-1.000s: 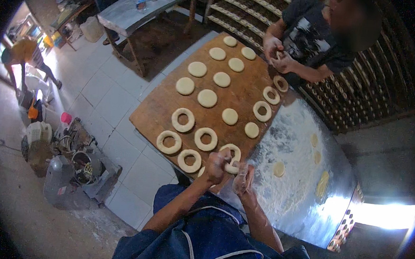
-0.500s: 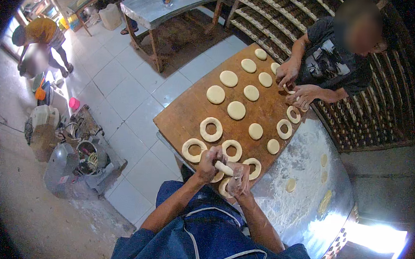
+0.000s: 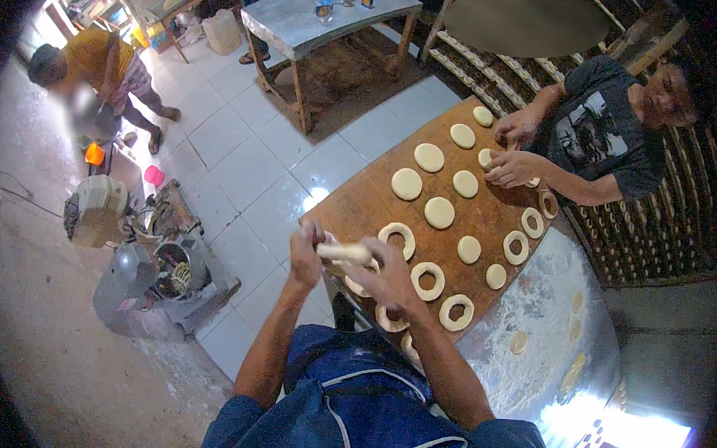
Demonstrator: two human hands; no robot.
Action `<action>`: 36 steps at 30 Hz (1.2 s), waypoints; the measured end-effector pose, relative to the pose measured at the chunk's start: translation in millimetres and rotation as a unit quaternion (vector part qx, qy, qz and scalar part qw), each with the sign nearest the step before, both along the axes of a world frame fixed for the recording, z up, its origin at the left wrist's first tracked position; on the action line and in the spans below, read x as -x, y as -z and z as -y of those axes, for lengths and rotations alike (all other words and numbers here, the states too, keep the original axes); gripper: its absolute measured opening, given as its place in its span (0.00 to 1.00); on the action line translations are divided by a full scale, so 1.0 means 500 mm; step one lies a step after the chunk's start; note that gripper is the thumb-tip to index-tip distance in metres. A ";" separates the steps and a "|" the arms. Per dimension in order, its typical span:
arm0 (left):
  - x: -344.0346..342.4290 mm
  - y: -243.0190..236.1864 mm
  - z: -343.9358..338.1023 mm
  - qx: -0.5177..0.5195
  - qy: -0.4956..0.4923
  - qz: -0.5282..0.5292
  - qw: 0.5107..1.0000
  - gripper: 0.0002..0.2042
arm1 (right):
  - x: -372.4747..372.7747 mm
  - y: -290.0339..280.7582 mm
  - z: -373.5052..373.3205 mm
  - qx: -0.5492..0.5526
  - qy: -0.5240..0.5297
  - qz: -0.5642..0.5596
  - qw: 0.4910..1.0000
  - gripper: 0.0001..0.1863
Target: The person shapes small dough pieces into rings by hand and places them on a wooden board. A coworker also shapes dough and arranges the finished rings on racks in the background.
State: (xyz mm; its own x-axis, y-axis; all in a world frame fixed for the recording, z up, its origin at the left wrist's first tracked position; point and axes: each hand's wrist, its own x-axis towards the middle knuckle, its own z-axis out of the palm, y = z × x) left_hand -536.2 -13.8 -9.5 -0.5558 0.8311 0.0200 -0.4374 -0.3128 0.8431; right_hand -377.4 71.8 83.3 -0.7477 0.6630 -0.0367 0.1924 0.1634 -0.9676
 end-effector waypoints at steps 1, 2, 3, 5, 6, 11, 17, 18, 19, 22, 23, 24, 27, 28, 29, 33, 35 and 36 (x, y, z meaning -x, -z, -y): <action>0.023 -0.019 -0.022 0.106 -0.015 -0.039 0.993 0.20 | 0.033 -0.002 -0.020 0.025 0.014 0.067 0.997 0.20; 0.046 -0.044 -0.048 0.212 -0.028 -0.079 0.974 0.19 | 0.048 0.002 -0.028 0.052 0.030 0.133 0.989 0.23; 0.059 -0.059 -0.059 0.315 -0.041 -0.118 0.941 0.19 | 0.049 0.022 -0.029 -0.029 0.051 0.165 0.985 0.26; 0.102 0.038 -0.045 0.311 -0.132 -0.532 0.776 0.17 | 0.060 0.062 -0.035 -0.192 0.086 0.220 0.953 0.33; 0.124 0.076 -0.041 0.285 -0.169 -0.701 0.631 0.16 | 0.039 0.045 -0.028 -0.175 0.066 0.229 0.955 0.40; 0.117 0.016 -0.015 0.223 -0.098 -0.561 0.791 0.11 | -0.186 0.000 0.034 -0.105 0.145 0.216 0.960 0.31; 0.130 0.116 -0.034 0.208 -0.046 -0.515 0.831 0.09 | -0.563 0.085 0.074 -0.162 0.364 0.318 0.860 0.23; 0.102 0.068 -0.043 0.207 -0.060 -0.545 0.810 0.07 | -0.615 0.073 0.080 -0.130 0.423 0.388 0.808 0.24; 0.110 0.067 -0.035 0.237 -0.052 -0.556 0.795 0.07 | -0.658 0.057 0.075 -0.094 0.465 0.441 0.762 0.25; 0.092 0.023 -0.033 0.278 -0.063 -0.642 0.712 0.16 | -0.806 0.117 0.097 -0.129 0.530 0.556 0.627 0.23; 0.085 0.027 -0.036 0.268 -0.097 -0.674 0.682 0.17 | -0.821 0.116 0.100 -0.101 0.531 0.528 0.656 0.22; 0.072 0.044 -0.042 0.258 -0.134 -0.702 0.650 0.19 | -0.838 0.115 0.091 -0.075 0.529 0.497 0.684 0.21; -0.051 0.016 -0.088 0.196 -0.051 -0.606 0.770 0.22 | -0.846 0.130 0.080 -0.079 0.539 0.429 0.720 0.18; -0.146 -0.031 -0.091 0.185 0.013 -0.569 0.801 0.20 | -0.830 0.123 0.067 -0.092 0.531 0.431 0.724 0.18; -0.240 -0.082 -0.089 0.180 0.073 -0.525 0.829 0.18 | -0.817 0.114 0.057 -0.106 0.520 0.432 0.730 0.18; -0.588 -0.097 -0.105 0.021 0.246 -0.492 0.835 0.15 | -0.839 0.147 0.059 -0.068 0.506 0.298 0.807 0.16; -0.732 -0.090 -0.088 0.081 0.330 -0.344 0.875 0.15 | -0.850 0.158 0.093 0.069 0.536 0.072 0.838 0.19; -0.775 -0.057 -0.086 0.111 0.363 -0.308 0.873 0.16 | -0.853 0.156 0.107 0.139 0.535 -0.044 0.832 0.21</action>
State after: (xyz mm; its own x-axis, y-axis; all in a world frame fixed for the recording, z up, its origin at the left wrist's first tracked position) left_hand -148.6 29.2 19.2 0.1771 0.9812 -0.0768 0.1052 0.0587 0.9927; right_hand 49.3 18.2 5.3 0.2577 0.9258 -0.2766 0.0107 -0.2890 -0.9573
